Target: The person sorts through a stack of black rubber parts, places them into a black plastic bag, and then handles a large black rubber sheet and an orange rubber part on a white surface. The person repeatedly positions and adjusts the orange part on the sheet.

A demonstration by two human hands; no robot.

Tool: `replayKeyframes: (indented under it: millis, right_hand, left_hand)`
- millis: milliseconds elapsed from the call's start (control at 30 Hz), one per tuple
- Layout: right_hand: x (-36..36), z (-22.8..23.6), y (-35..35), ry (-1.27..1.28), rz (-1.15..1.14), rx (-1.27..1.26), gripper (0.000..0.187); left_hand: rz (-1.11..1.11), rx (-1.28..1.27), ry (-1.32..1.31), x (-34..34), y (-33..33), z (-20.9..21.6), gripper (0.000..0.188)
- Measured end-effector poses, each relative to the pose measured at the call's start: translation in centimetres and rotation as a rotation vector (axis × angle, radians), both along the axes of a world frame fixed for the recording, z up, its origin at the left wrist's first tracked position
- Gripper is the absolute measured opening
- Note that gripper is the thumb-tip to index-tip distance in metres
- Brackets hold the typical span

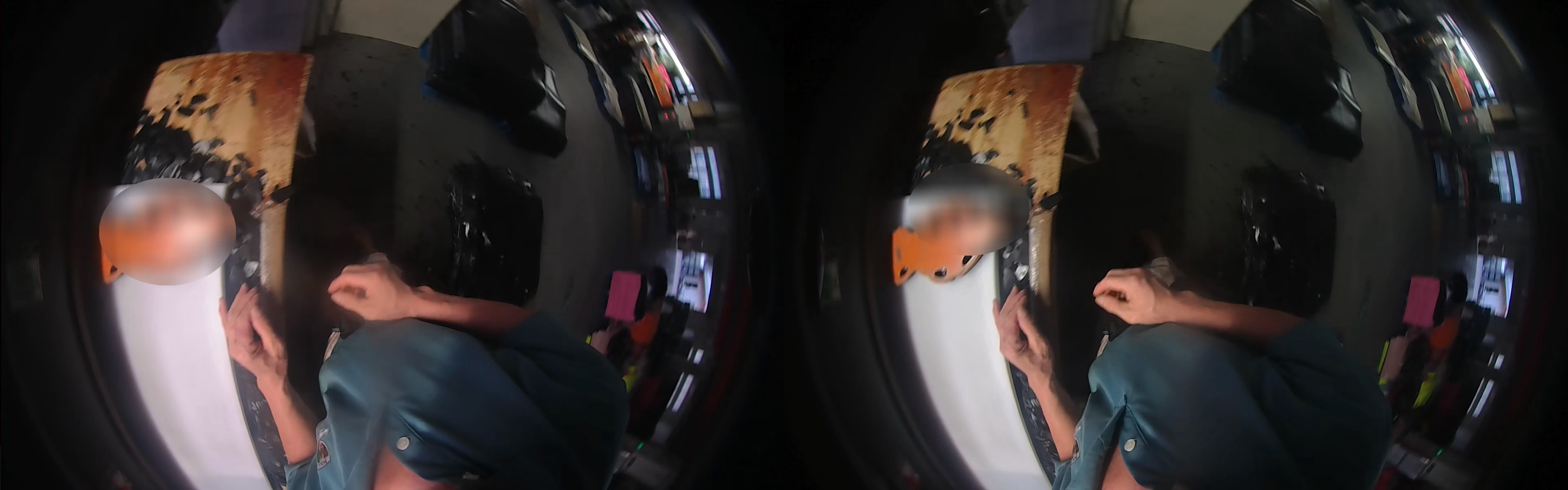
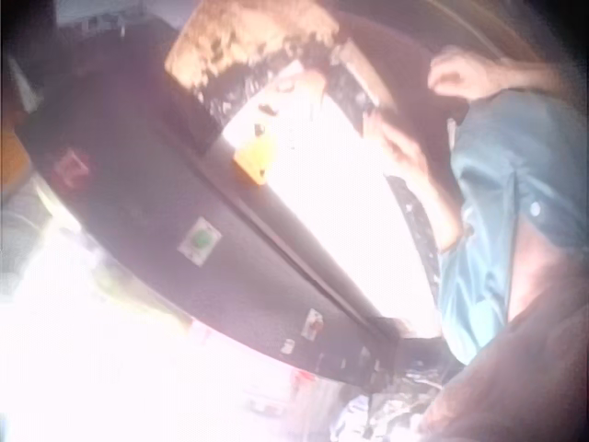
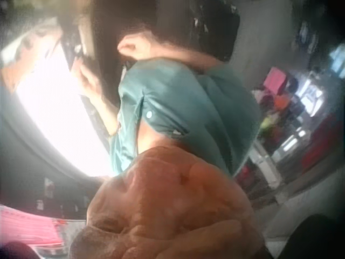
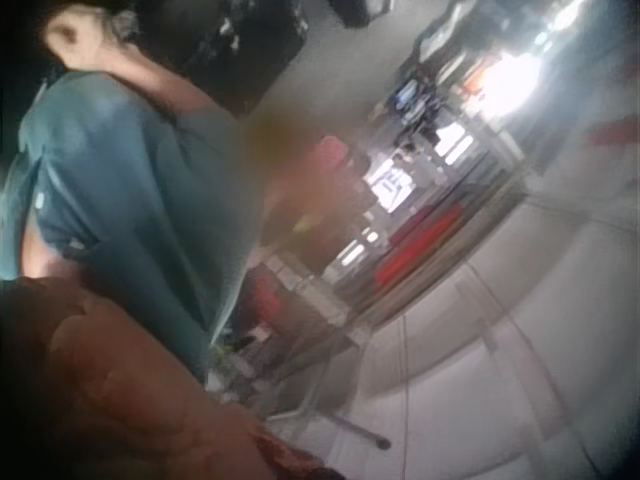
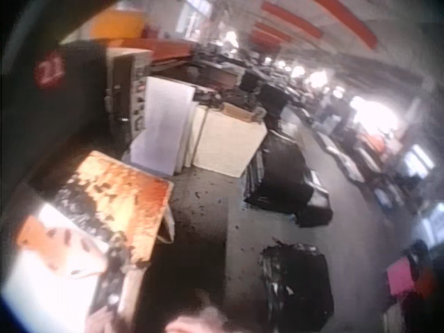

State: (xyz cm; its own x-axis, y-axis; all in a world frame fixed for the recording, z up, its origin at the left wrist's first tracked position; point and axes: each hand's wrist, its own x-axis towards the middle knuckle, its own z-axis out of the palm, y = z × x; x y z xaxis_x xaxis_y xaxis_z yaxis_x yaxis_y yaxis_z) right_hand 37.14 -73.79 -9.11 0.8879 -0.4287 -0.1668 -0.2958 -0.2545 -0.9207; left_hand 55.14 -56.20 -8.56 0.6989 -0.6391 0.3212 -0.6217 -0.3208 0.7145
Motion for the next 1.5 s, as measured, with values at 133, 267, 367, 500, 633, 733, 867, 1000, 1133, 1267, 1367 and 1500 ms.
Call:
replayKeyframes:
  millis: [133,267,367,500,633,733,867,1000,1133,1267,1367,1500]
  right_hand:
    - [-1.5,-1.4,-2.7,-0.176,0.153,-0.137,0.017]
    - [-4.9,-2.0,-7.6,-0.102,0.040,-0.119,0.019]
    - [-9.3,-1.7,-11.9,-0.060,-0.009,-0.199,0.021]
    - [-14.3,-0.9,-18.4,-0.069,-0.076,-0.257,0.020]
    - [-18.2,-1.0,-24.8,-0.139,-0.206,-0.300,0.016]
    - [-20.2,-1.5,-28.8,-0.096,-0.265,-0.228,0.016]
    - [-20.5,-2.5,-33.7,-0.079,-0.276,-0.091,0.023]
    - [-21.3,-4.8,-40.5,0.029,-0.342,-0.070,0.024]
    - [-24.5,-8.6,-49.6,0.279,-0.605,-0.141,0.026]
    - [-30.3,-11.4,-56.9,0.448,-0.837,-0.027,0.024]
    - [-33.7,-13.7,-61.4,0.400,-1.090,0.035,0.023]
    - [-38.5,-16.7,-68.4,0.331,-1.292,0.241,0.020]
  left_hand:
    - [-0.013,-0.085,-0.171,-0.2,-1.8,0.6,0.020]
    - [-0.032,-0.173,-0.054,-2.8,-8.3,0.9,0.019]
    - [-0.207,0.055,0.220,-6.0,-15.2,-0.7,0.019]
    - [-0.435,0.273,0.351,-8.4,-22.5,-7.9,0.026]
    - [-0.445,0.492,0.291,-8.3,-23.6,-18.8,0.030]
    - [-0.516,0.698,0.346,-8.8,-21.6,-25.8,0.033]
    - [-0.196,0.785,0.400,-11.1,-22.1,-33.2,0.027]
    - [-0.459,0.798,0.226,-8.9,-31.0,-38.9,0.025]
    - [-0.893,0.926,-0.084,-4.7,-48.8,-40.6,0.022]
    - [-0.925,0.600,0.136,-2.3,-70.3,-37.0,0.037]
    - [-0.734,0.687,0.355,-2.1,-84.0,-33.4,0.039]
    - [-0.715,0.566,0.432,-4.1,-96.3,-30.9,0.043]
